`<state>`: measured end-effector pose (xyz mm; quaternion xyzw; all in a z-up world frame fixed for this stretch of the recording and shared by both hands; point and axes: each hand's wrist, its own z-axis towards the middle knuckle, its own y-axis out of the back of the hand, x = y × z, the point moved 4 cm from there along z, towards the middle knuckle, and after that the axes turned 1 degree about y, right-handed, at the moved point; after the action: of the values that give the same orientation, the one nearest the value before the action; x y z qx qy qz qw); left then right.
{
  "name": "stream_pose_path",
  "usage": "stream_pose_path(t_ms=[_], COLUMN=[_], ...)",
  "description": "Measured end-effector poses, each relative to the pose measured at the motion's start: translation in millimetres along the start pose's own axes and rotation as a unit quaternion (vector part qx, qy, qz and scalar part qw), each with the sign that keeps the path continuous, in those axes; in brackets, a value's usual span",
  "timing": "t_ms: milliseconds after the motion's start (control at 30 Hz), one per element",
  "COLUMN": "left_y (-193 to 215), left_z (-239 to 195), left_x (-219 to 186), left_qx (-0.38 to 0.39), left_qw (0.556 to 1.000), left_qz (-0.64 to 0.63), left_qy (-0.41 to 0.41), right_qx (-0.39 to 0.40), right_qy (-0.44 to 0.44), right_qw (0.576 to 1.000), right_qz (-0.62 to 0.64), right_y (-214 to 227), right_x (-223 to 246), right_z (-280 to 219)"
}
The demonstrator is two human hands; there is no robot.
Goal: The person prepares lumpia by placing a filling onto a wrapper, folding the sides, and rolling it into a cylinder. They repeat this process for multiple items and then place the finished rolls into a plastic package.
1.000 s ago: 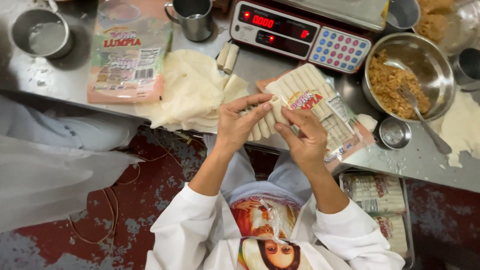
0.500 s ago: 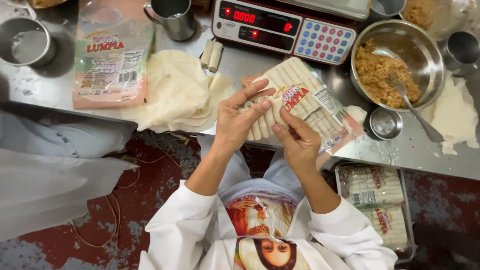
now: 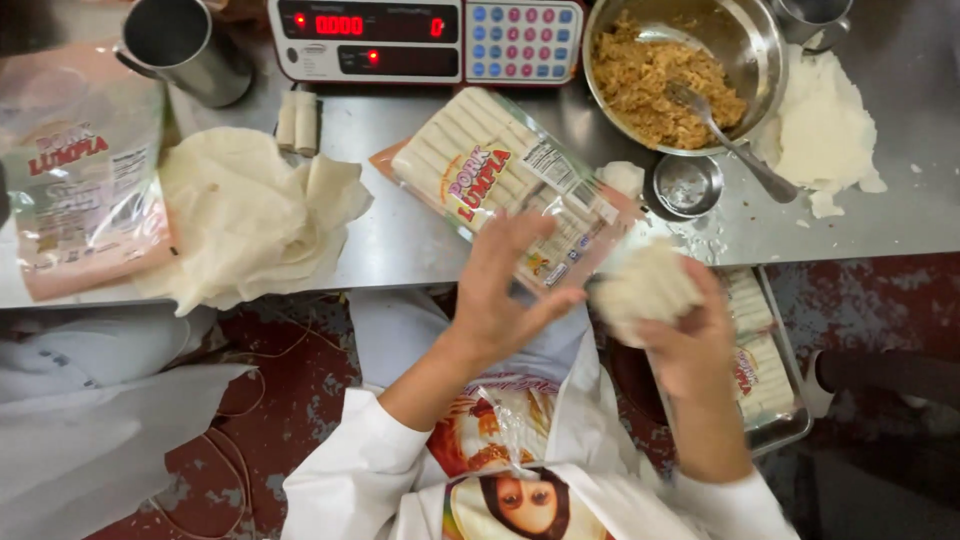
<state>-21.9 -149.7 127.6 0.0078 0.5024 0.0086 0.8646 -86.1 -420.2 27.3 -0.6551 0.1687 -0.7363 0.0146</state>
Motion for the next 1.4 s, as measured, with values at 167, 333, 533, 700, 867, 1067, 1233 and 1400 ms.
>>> stream_pose_path(t_ms=[167, 333, 533, 700, 867, 1067, 1233, 1400], left_y=[-64, -77, -87, -90, -82, -82, -80, -89], left_z=[-35, -23, -26, -29, -15, -11, -10, -26], left_x=[9, -3, 4, 9, -8, -6, -11, 16], left_qx=[0.090, 0.119, 0.144, 0.115, 0.097, 0.095, 0.091, 0.097], left_qw=[0.925, 0.899, 0.889, 0.895, 0.900, 0.903, 0.911, 0.909], left_qz=[0.305, 0.348, 0.337, 0.318, 0.299, 0.291, 0.281, 0.287], left_qy=[-0.207, -0.240, -0.275, -0.291, -0.303, -0.301, -0.287, -0.287], right_qx=[-0.112, -0.014, 0.058, 0.111, 0.113, 0.030, 0.031, 0.018], right_qy=[-0.181, -0.245, -0.230, -0.241, -0.229, -0.214, -0.234, -0.228], right_qw=[0.977, 0.968, 0.969, 0.962, 0.967, 0.973, 0.969, 0.967], right_qz=[0.021, 0.058, 0.068, 0.061, -0.017, -0.076, -0.076, -0.114], right_y=[56, 21, -11, -45, -86, -114, -112, -71], right_x=[-1, -48, -38, -27, 16, 50, 54, -8], right_z=[-16, 10, 58, 65, 85, 79, 80, 85])
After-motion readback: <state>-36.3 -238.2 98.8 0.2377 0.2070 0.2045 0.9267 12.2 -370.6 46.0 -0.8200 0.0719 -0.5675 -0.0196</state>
